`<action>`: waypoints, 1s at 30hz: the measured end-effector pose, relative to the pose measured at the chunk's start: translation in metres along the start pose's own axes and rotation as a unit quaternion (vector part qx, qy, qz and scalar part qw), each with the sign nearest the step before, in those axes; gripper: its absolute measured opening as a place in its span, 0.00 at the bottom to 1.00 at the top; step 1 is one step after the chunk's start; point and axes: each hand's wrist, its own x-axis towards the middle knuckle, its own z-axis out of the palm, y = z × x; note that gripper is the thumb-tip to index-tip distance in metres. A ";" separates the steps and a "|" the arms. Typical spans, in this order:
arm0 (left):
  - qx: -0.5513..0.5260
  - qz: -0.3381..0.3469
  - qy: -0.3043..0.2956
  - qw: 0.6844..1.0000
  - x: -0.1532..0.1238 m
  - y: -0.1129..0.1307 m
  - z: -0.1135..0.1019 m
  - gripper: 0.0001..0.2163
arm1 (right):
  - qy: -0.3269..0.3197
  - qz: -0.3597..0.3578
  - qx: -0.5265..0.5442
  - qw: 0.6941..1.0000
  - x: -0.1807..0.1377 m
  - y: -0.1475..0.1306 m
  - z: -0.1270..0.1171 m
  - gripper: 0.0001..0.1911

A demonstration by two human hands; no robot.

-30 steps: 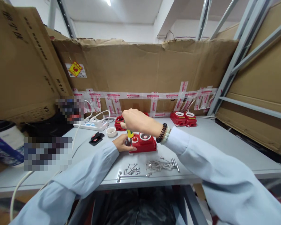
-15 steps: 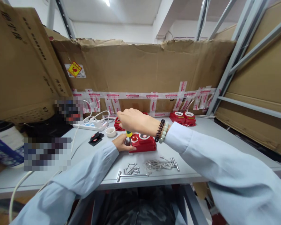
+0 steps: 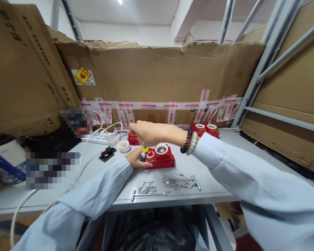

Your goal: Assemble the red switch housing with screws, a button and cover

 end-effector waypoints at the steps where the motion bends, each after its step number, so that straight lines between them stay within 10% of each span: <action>1: -0.002 -0.003 -0.001 1.000 0.000 0.001 0.000 0.27 | 0.000 0.007 0.002 1.000 -0.001 0.000 0.001 0.09; 23: -0.004 0.002 0.003 1.000 0.000 0.001 0.000 0.27 | 0.041 0.071 0.080 0.993 0.007 -0.002 0.007 0.06; 30: -0.010 0.017 -0.006 1.000 0.000 -0.001 0.000 0.27 | 0.136 0.071 0.085 0.985 0.007 0.002 0.021 0.19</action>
